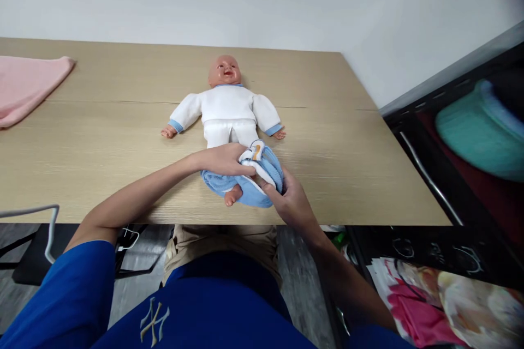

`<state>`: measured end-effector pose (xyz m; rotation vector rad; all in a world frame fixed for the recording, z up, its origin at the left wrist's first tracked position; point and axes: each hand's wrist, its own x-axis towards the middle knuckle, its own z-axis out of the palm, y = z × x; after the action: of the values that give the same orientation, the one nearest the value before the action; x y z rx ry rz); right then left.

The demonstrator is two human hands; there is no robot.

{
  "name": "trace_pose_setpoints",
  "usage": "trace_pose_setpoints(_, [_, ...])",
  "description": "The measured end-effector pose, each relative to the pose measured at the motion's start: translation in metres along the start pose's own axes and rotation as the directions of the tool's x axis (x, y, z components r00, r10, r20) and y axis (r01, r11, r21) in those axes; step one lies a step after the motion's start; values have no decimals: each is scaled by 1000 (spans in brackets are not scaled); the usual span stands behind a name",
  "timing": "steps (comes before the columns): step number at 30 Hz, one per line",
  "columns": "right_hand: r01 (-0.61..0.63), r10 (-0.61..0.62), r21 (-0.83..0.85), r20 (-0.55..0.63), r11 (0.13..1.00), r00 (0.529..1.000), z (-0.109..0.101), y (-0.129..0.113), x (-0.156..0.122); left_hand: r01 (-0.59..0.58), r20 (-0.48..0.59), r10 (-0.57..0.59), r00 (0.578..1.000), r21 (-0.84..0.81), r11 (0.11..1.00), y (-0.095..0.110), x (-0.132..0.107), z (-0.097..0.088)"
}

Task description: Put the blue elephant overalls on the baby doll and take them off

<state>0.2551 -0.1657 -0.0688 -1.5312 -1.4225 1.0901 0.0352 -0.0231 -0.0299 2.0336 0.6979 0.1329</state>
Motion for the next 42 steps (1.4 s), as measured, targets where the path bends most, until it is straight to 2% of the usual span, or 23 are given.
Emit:
trace_pose_setpoints(3, [-58,53,-173,-35,983,998,-2,9,-8,53,-7,-53,999,214,975,6,-3,4])
trace_pose_setpoints(7, [-63,14,-359,-137,931,990,-1,23,-11,116,-22,-119,993,452,884,11,-5,12])
trace_pose_setpoints(11, [-11,-42,-366,-137,930,990,7,33,-10,119,-57,-105,993,579,806,12,-4,20])
trace_pose_setpoints(13, [15,-60,-332,-126,943,990,10,39,-9,149,-60,-141,988,595,790,13,-5,22])
trace_pose_setpoints(16, [-21,-14,-268,-130,963,991,12,50,-10,175,-11,-206,979,573,801,12,-7,22])
trace_pose_setpoints(19, [-74,51,-188,-123,979,991,12,61,-11,169,18,-207,978,515,840,8,-6,19])
trace_pose_setpoints(22, [-69,66,-59,-65,996,996,14,69,-10,165,-22,-170,985,392,905,0,-2,16])
trace_pose_setpoints(26, [-79,89,136,-76,988,993,20,71,-8,134,-77,-121,990,191,972,-8,2,16])
trace_pose_setpoints(31, [-62,85,225,-95,972,992,22,73,-4,66,-122,-53,991,108,992,-11,2,18])
trace_pose_setpoints(34, [-6,40,274,-119,962,992,22,80,0,41,-133,-30,991,78,996,-16,4,16])
trace_pose_setpoints(38, [134,-43,391,-234,911,971,26,88,7,-16,-161,23,987,49,999,-22,7,13])
trace_pose_setpoints(42, [196,-80,408,-284,892,955,28,88,12,-55,-153,71,986,106,993,-20,6,7])
